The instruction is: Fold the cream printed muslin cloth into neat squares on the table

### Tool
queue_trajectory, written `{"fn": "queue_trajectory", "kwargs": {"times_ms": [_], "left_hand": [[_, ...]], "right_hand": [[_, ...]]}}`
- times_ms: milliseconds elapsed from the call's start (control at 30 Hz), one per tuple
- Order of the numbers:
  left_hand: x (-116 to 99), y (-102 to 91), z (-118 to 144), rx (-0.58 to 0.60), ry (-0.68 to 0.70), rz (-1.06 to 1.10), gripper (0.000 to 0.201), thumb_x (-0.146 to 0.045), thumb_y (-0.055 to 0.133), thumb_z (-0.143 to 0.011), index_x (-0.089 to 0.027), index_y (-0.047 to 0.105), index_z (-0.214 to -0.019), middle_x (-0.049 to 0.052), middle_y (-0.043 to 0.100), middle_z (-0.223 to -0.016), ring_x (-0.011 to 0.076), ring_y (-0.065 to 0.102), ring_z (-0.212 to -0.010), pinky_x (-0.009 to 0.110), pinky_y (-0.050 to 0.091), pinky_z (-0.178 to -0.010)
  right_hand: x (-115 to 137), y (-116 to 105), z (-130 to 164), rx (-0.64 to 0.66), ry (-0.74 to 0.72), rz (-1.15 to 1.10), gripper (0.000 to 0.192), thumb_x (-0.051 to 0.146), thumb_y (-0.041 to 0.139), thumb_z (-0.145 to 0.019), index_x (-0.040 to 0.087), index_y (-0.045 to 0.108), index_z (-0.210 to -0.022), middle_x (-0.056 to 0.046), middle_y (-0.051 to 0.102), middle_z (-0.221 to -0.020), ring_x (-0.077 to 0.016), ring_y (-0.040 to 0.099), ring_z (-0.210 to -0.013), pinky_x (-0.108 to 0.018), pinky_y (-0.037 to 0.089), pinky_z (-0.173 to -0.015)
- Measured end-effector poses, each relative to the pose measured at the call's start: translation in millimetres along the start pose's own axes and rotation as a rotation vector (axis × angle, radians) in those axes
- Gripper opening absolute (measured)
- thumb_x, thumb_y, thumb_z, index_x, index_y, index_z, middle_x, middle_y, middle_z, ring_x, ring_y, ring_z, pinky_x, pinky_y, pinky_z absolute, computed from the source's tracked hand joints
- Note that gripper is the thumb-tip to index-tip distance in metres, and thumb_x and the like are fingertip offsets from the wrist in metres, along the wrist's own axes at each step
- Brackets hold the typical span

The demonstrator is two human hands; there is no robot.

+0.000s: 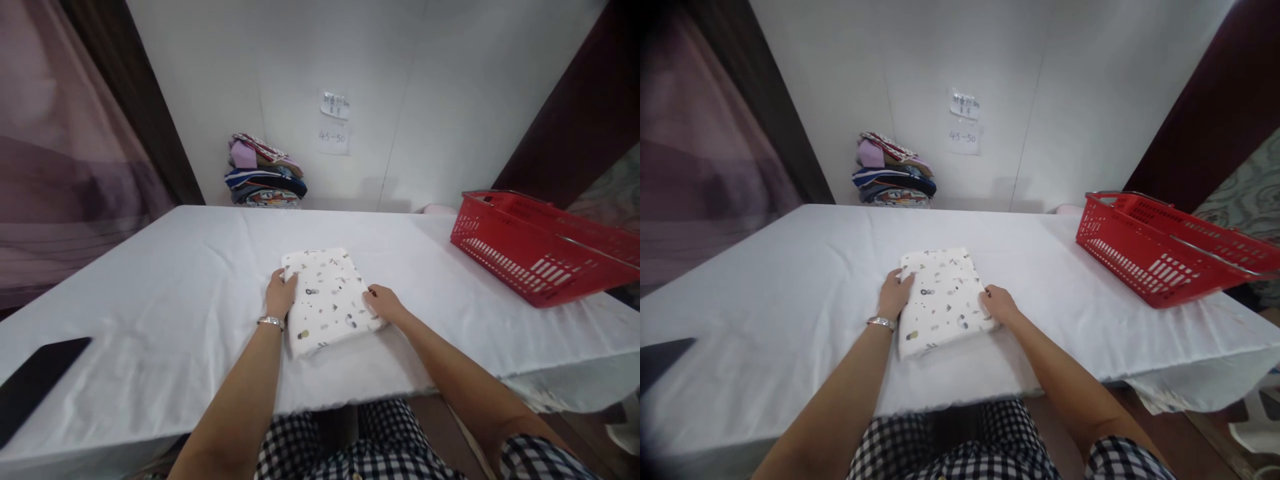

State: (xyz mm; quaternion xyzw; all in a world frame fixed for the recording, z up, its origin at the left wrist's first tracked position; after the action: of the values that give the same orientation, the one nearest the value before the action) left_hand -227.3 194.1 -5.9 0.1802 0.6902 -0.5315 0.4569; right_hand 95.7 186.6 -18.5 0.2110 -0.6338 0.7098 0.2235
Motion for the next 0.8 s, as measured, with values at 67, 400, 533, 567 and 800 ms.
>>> {"fn": "queue_trajectory", "kwargs": {"times_ms": [67,400,533,567,800], "left_hand": [[2,2.8,1,0.019,-0.022,0.034,0.056,-0.047,0.055,-0.079,-0.019,0.047,-0.127,0.006,0.066,-0.091,0.0211,0.063,-0.078,0.029,0.048,-0.065],[4,2.7,5,0.009,-0.040,0.018,0.055,-0.052,0.053,-0.080,-0.019,0.051,-0.123,0.010,0.067,-0.103,0.0250,0.062,-0.095,0.035,0.047,-0.084],[1,-1.9,2,-0.072,0.018,0.083,0.057,-0.048,0.049,-0.084,-0.016,0.046,-0.130,0.013,0.053,-0.132,0.0249,0.056,-0.111,0.036,0.041,-0.099],[2,-1.1,1,-0.070,0.030,0.108,0.057,-0.047,0.048,-0.086,-0.015,0.044,-0.133,0.013,0.049,-0.137,0.0247,0.054,-0.115,0.035,0.039,-0.102],[13,1.9,-10,-0.050,0.022,0.345,0.053,-0.037,0.044,-0.091,-0.015,0.038,-0.139,0.012,0.043,-0.143,0.0223,0.038,-0.133,0.034,0.026,-0.113]], "right_hand": [[4,-1,-2,0.005,-0.037,0.056,0.019,0.027,0.047,-0.083,0.020,0.055,-0.067,0.000,0.058,-0.066,-0.0116,0.048,-0.050,-0.025,0.029,-0.052],[13,-18,-27,0.008,-0.170,0.144,0.020,0.025,0.053,-0.079,0.019,0.059,-0.060,-0.002,0.063,-0.067,-0.0162,0.054,-0.067,-0.025,0.031,-0.060],[40,-31,-54,-0.107,-0.194,0.067,0.015,0.026,0.054,-0.080,0.020,0.066,-0.076,-0.002,0.068,-0.081,-0.0168,0.058,-0.076,-0.023,0.035,-0.065],[47,-31,-63,-0.122,-0.192,0.058,0.016,0.027,0.053,-0.081,0.020,0.067,-0.077,-0.002,0.068,-0.082,-0.0164,0.058,-0.076,-0.023,0.036,-0.065],[72,-16,-122,-0.173,-0.117,0.070,0.022,0.034,0.054,-0.082,0.018,0.068,-0.089,-0.005,0.068,-0.096,-0.0171,0.060,-0.087,-0.022,0.037,-0.067]]}}
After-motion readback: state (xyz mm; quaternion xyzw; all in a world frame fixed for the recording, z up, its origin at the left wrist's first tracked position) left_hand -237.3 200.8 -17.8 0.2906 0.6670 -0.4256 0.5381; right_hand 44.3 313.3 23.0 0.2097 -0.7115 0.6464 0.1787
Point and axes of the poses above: each hand's wrist, its own z-axis away from the middle knuckle, its own y-axis out of the palm, x = y × z, the point moved 10 cm from there along -z, towards the middle knuckle
